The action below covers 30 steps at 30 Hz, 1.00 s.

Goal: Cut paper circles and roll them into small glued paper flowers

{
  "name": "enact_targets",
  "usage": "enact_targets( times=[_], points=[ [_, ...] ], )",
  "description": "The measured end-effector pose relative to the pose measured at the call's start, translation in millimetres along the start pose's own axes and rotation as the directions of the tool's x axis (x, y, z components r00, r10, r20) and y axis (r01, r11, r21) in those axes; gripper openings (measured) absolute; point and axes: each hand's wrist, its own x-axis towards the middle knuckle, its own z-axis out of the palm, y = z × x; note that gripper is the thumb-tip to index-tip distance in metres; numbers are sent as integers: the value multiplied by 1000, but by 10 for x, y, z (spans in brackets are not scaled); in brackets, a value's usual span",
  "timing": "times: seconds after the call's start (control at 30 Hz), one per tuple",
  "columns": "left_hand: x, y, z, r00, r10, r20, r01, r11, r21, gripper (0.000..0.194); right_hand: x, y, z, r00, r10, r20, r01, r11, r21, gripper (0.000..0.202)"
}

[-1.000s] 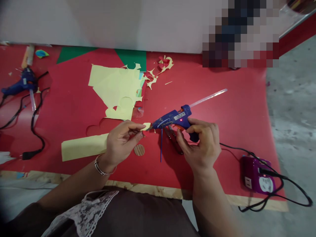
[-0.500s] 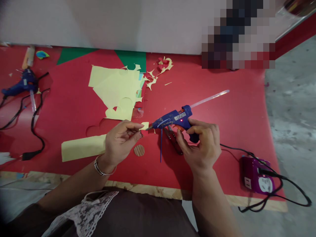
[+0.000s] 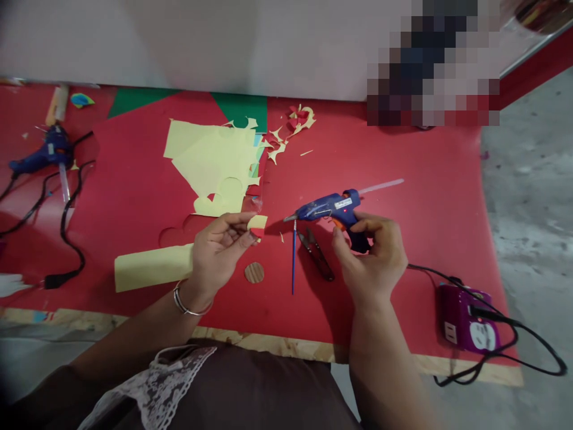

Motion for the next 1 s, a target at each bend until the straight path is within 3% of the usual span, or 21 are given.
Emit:
enact_targets(
  times=[0.23,0.4,0.57,0.73,0.77,0.87,1.0],
  points=[
    [50,-48,-11,981,-190,-35,182,971,-153,11,168,295,-17,982,166,-87,-179,968,-175,28],
    [84,23,14,935,-354,33,351,906,-236,8,221,479,-17,983,167,-79,-181,958,-223,25],
    [103,22,14,890,-443,106,455,847,-276,13,244,548,-6,988,145,-45,-152,957,-248,29],
    [94,-3,32,865,-480,146,499,798,-337,17,147,237,-12,993,-101,-63,74,938,-338,31],
    [89,-7,40,864,-478,155,501,796,-339,17,103,121,3,984,-164,-67,138,947,-289,26],
    [75,-26,68,869,-460,182,495,811,-313,15,-49,-230,93,935,-328,137,335,942,-31,7],
    [56,-44,105,867,-464,180,497,829,-257,15,-188,-481,233,852,-454,260,405,887,222,8]
  ],
)
